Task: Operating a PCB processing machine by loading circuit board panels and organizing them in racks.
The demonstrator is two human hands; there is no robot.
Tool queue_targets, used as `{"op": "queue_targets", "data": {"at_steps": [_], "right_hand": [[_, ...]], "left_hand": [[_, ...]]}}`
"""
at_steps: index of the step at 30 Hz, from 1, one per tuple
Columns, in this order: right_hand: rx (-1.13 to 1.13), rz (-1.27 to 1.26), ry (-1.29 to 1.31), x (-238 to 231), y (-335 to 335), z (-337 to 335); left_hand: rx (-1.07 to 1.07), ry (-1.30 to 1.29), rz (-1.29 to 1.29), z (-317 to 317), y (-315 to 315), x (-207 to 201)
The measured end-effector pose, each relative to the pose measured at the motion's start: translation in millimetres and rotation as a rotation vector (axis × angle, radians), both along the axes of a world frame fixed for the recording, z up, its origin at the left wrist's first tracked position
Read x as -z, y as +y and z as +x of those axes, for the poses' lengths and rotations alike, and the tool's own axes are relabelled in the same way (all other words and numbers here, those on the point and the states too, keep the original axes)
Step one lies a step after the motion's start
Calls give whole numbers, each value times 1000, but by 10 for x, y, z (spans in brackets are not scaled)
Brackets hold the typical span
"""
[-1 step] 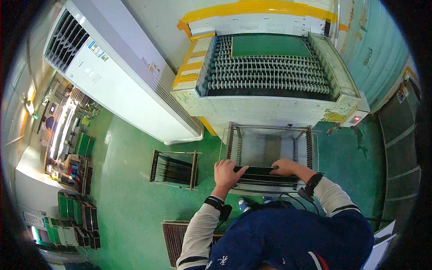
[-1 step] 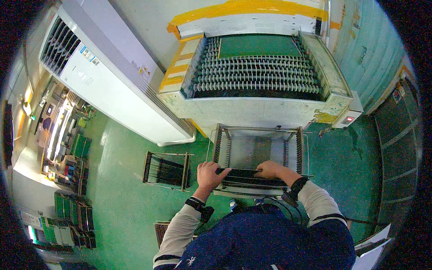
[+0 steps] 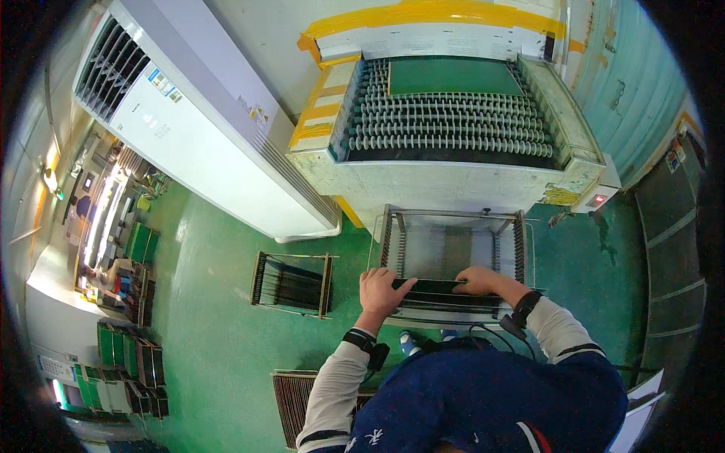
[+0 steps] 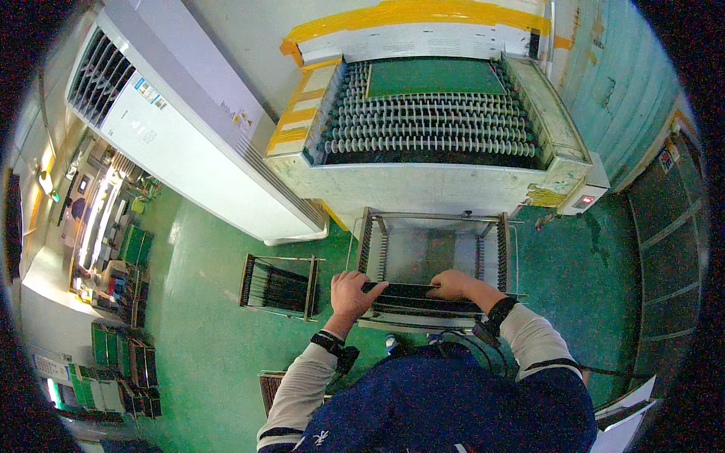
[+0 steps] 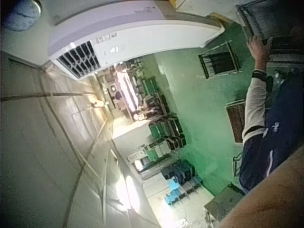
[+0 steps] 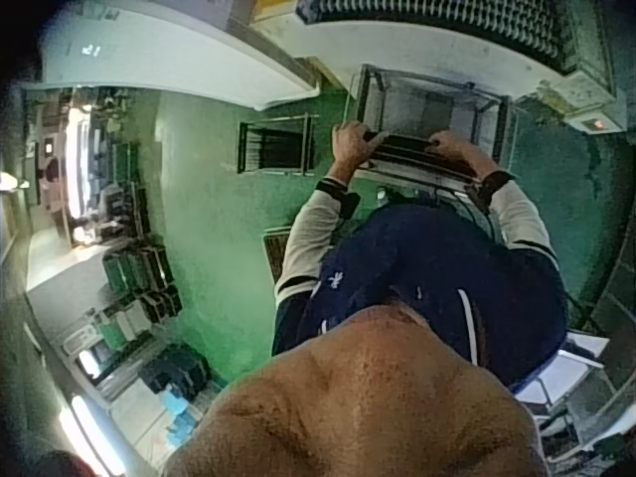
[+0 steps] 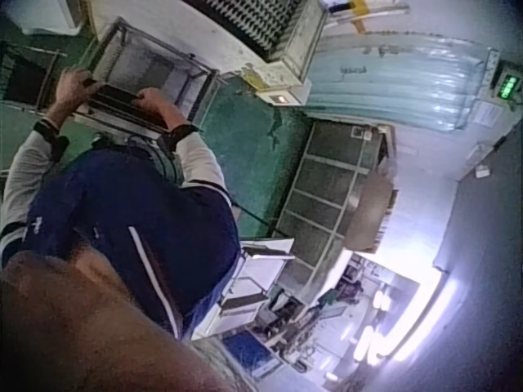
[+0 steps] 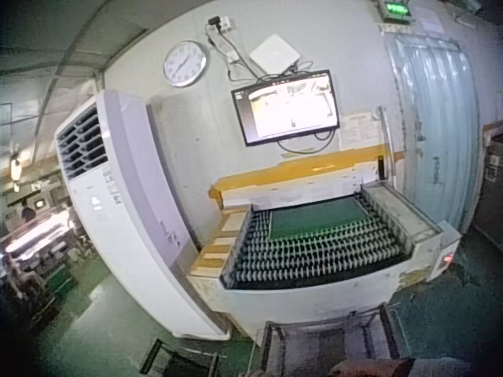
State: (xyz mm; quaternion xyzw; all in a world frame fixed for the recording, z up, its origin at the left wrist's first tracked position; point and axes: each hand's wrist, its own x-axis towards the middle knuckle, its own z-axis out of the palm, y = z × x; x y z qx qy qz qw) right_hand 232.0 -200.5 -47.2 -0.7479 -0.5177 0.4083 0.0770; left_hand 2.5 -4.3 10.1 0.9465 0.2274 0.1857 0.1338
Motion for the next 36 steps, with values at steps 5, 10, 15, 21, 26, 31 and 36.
{"op": "queue_targets", "data": {"at_steps": [5,10,15,21,26,31,36], "right_hand": [[5,-18,19,-44,9,-7],[13,-23,32,-112,17,-21],[11,-22,34,-55,9,-3],[30,-47,62,-157,20,-25],[6,-15,25,-193,16,-35],[10,-10,13,-83,9,-19],[-7,-22,7,-31,13,-4]], "left_hand": [[0,-16,14,-8,5,23],[4,-24,12,-8,8,39],[5,-19,17,-3,4,19],[5,-12,1,-6,7,13],[3,5,-9,-4,7,6],[6,33,-13,-4,12,12],[-1,64,-10,-9,17,14]]}}
